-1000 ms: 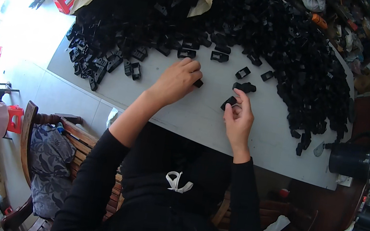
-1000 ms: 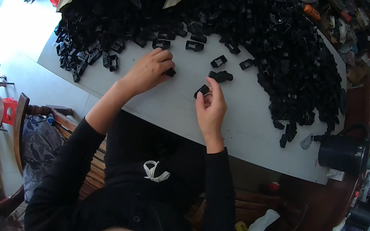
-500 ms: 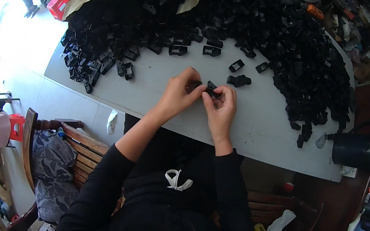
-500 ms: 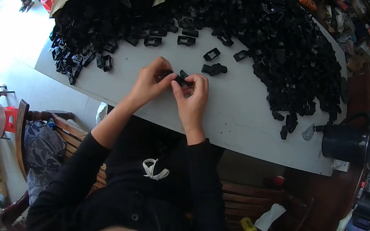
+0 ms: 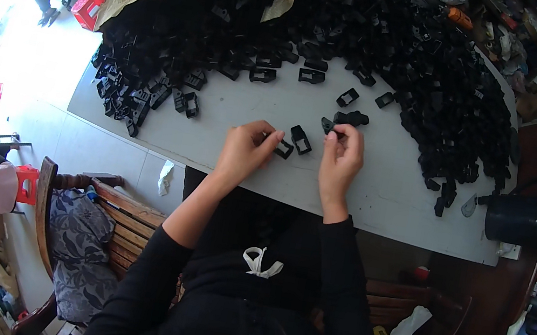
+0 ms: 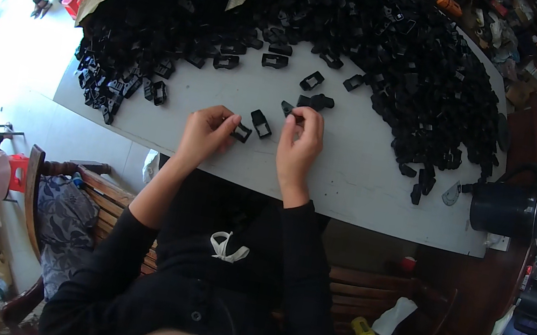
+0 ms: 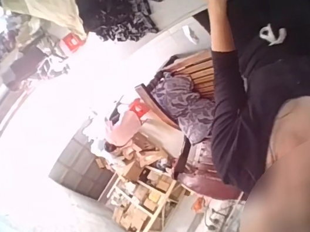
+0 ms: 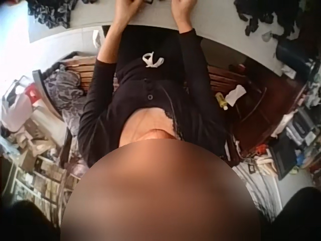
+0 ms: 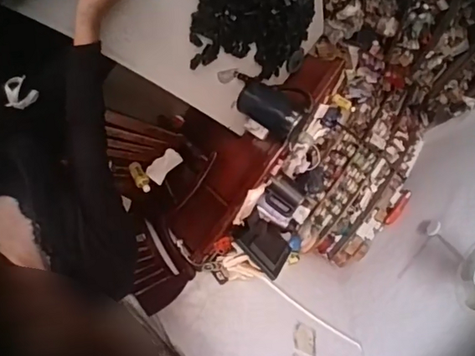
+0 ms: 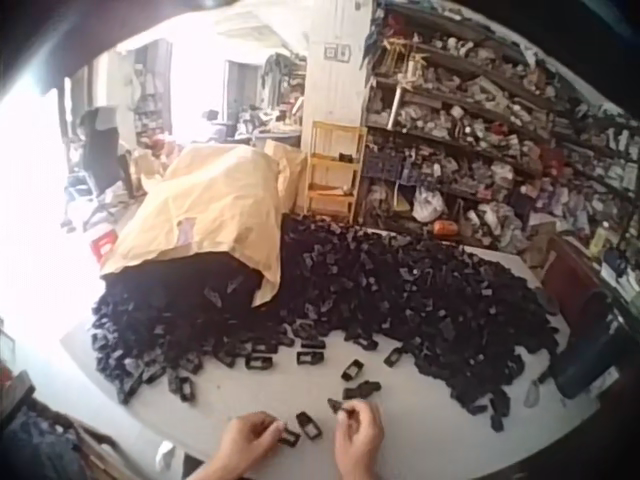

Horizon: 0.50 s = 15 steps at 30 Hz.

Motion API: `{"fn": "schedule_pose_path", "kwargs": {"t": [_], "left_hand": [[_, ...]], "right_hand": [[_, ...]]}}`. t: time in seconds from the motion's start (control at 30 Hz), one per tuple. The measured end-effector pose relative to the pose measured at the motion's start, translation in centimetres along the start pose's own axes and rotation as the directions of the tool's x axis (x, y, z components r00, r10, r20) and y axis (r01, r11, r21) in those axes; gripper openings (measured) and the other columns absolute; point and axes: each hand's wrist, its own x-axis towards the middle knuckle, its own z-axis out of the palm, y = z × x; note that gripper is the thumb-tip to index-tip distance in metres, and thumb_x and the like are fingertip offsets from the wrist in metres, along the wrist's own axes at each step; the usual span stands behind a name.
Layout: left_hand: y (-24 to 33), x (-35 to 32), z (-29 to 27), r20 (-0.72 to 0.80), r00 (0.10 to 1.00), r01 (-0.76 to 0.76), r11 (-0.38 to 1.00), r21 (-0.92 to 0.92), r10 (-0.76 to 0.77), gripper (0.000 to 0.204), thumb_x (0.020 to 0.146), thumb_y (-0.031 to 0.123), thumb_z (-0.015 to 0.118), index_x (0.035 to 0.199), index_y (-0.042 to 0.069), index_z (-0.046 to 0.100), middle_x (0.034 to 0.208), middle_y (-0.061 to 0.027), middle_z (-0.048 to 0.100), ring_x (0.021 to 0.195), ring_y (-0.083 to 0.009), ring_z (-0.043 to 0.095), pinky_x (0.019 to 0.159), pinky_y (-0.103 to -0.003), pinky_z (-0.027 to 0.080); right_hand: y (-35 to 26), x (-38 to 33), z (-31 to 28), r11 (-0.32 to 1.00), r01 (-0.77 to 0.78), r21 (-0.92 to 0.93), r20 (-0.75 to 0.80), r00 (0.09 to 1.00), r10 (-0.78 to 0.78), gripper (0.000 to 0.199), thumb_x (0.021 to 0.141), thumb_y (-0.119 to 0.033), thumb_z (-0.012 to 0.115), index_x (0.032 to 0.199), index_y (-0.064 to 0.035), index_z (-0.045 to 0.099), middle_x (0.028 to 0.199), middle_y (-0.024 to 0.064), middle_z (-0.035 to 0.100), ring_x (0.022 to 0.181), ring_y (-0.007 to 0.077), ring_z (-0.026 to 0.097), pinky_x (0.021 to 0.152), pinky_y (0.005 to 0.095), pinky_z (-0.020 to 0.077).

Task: Assembling or inspecting small black plastic buckles at a workstation.

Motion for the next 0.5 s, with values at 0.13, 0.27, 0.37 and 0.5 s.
{"fn": "schedule_pose_path", "kwargs": {"t": [0.13, 0.27, 0.37, 0.5], "left_hand": [[0.4, -1.5, -0.3, 0.035, 0.995, -0.104, 0.919, 0.381, 0.098, 0.023, 0.090, 0.020, 0.069, 0.098, -0.001, 0.065, 0.061, -0.0051, 0.060, 0.050, -0.0095, 0.055, 0.051, -0.026, 0.044], [0.1, -2.2, -1.0, 0.167, 0.941, -0.331, 0.897, 0.291, 0.293, 0.027, 0.081, 0.018, 0.076, 0.102, 0.004, 0.066, 0.061, -0.0045, 0.058, 0.052, -0.0132, 0.056, 0.052, -0.029, 0.045], [-0.6, -2.2, -1.2, 0.256, 0.915, -0.390, 0.848, 0.360, 0.312, 0.030, 0.077, 0.014, 0.077, 0.103, 0.008, 0.066, 0.063, -0.0040, 0.059, 0.055, -0.0164, 0.059, 0.054, -0.030, 0.047], [-1.1, -1.9, -0.9, 0.246, 0.905, -0.422, 0.813, 0.402, 0.349, 0.032, 0.074, 0.010, 0.077, 0.104, 0.010, 0.067, 0.066, -0.0044, 0.060, 0.059, -0.0196, 0.061, 0.057, -0.031, 0.048]], "right_hand": [[-1.5, -1.2, -2.0, 1.000, 0.002, -0.023, 0.045, 0.999, -0.001, 0.009, 0.091, 0.002, 0.058, 0.101, 0.0024, 0.059, 0.099, 0.0057, 0.059, 0.081, 0.0112, 0.061, 0.072, 0.0231, 0.0518], [-2.3, -3.7, -3.4, 0.923, -0.294, 0.249, 0.211, 0.947, 0.244, 0.016, 0.089, 0.006, 0.058, 0.105, 0.0032, 0.059, 0.105, 0.0062, 0.060, 0.087, 0.0132, 0.063, 0.075, 0.0253, 0.0534], [-4.4, -4.0, -2.5, 0.988, -0.124, 0.096, 0.263, 0.960, 0.095, 0.026, 0.085, 0.007, 0.063, 0.110, 0.0005, 0.064, 0.107, 0.0085, 0.063, 0.100, 0.0182, 0.064, 0.079, 0.0269, 0.0530], [-3.8, -3.4, -2.0, 0.959, 0.257, -0.117, 0.363, 0.910, -0.199, 0.030, 0.073, 0.010, 0.069, 0.100, -0.0007, 0.070, 0.101, 0.0115, 0.066, 0.092, 0.0286, 0.064, 0.076, 0.0329, 0.0529]]}}
